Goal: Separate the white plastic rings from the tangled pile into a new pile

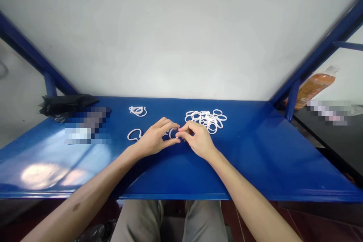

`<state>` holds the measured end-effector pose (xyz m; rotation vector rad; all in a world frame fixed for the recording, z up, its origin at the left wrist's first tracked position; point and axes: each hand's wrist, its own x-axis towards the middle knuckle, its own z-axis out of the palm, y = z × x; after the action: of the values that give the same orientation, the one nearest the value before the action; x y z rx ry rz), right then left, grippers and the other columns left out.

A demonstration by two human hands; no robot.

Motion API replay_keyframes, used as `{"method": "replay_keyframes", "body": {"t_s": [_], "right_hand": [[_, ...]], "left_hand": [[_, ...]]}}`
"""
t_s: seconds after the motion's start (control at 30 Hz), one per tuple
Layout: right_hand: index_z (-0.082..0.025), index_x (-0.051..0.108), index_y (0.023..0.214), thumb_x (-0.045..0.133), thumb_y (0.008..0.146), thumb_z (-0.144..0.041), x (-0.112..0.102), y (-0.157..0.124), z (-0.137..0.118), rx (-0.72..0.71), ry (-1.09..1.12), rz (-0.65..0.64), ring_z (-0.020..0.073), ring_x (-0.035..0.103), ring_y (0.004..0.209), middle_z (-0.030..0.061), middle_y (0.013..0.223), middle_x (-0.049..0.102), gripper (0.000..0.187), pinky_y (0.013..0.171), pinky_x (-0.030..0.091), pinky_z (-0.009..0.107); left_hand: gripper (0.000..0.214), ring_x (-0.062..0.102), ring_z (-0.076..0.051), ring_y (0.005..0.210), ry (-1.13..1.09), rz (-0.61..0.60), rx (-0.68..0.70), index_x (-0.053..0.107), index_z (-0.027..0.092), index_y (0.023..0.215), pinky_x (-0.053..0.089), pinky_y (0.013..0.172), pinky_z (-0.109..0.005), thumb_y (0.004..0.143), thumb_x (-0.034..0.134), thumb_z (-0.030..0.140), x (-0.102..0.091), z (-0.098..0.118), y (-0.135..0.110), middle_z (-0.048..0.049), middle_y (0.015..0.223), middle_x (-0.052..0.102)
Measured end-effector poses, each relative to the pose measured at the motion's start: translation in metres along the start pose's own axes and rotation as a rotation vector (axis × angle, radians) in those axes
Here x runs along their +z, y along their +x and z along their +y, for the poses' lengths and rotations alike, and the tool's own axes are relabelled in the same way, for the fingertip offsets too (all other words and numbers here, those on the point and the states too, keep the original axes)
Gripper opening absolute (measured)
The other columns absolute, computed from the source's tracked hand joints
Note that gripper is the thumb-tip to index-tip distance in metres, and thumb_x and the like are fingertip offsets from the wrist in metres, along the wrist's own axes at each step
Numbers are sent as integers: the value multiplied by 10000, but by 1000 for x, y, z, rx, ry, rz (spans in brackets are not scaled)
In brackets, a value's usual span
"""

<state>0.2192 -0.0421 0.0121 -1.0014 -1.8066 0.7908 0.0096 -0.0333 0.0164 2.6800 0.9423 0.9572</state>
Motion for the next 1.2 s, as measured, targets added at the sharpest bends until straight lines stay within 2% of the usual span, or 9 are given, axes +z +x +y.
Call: {"method": "replay_keyframes", "body": {"t_s": [0.1, 0.2, 0.33, 0.43, 0.57, 0.8, 1.07, 1.2], "right_hand": [[-245, 700, 839, 708, 896, -420, 0, 2, 0, -43, -81, 41, 180, 682, 690, 6, 802, 739, 184, 666, 548, 320], [-242, 709, 929, 658, 926, -421, -13, 8, 6, -89, -229, 211, 197, 704, 768, 32, 895, 759, 186, 741, 561, 340], [-209, 679, 931, 632, 920, -437, -50, 18, 29, 19, -437, 557, 222, 700, 771, 62, 869, 749, 233, 762, 543, 364], [-205, 657, 858, 628, 893, -398, -79, 21, 49, 155, -570, 646, 247, 692, 830, 77, 864, 739, 199, 809, 513, 390], [-204, 651, 822, 623, 863, -384, -93, 22, 67, 324, -675, 656, 261, 653, 891, 100, 937, 729, 186, 848, 481, 407], [-221, 684, 877, 582, 872, -427, -84, 22, 71, 469, -738, 532, 313, 585, 1011, 88, 911, 741, 230, 901, 433, 444], [-206, 710, 846, 554, 878, -466, -80, 22, 69, 443, -834, 511, 336, 518, 1042, 135, 1033, 697, 305, 896, 407, 467], [-193, 707, 836, 554, 877, -461, -82, 22, 69, 367, -838, 569, 338, 509, 1038, 147, 1025, 680, 310, 915, 402, 482]], "left_hand": [[457, 596, -243, 1043, 50, -5, -56, 564, 220, 1269, 500, 951, -415, 925, 639, 511, 0, -3, 1, -79, 1166, 679], [550, 577, -283, 1151, 148, 8, -180, 499, 201, 1394, 479, 1013, -461, 940, 622, 486, -1, -12, -1, -111, 1274, 643], [375, 581, -301, 1132, 310, -74, -363, 587, 165, 1327, 486, 989, -482, 976, 471, 228, -4, -30, -6, -126, 1231, 662], [451, 587, -295, 1126, 357, -160, -417, 638, 185, 1279, 486, 983, -470, 892, 430, 82, -5, -37, -10, -111, 1223, 671], [434, 598, -286, 1093, 354, -200, -428, 700, 215, 1177, 501, 943, -448, 887, 410, 73, -6, -38, -11, -101, 1198, 673], [265, 605, -287, 1069, 332, -222, -430, 701, 206, 1061, 491, 919, -433, 961, 456, 186, -8, -34, -7, -96, 1115, 690], [195, 608, -257, 973, 295, -184, -441, 663, 210, 936, 462, 832, -372, 983, 475, 228, -11, -29, -3, -69, 952, 706], [181, 612, -243, 945, 302, -111, -452, 659, 205, 912, 454, 814, -355, 979, 496, 247, -13, -25, 0, -68, 936, 709]]}}
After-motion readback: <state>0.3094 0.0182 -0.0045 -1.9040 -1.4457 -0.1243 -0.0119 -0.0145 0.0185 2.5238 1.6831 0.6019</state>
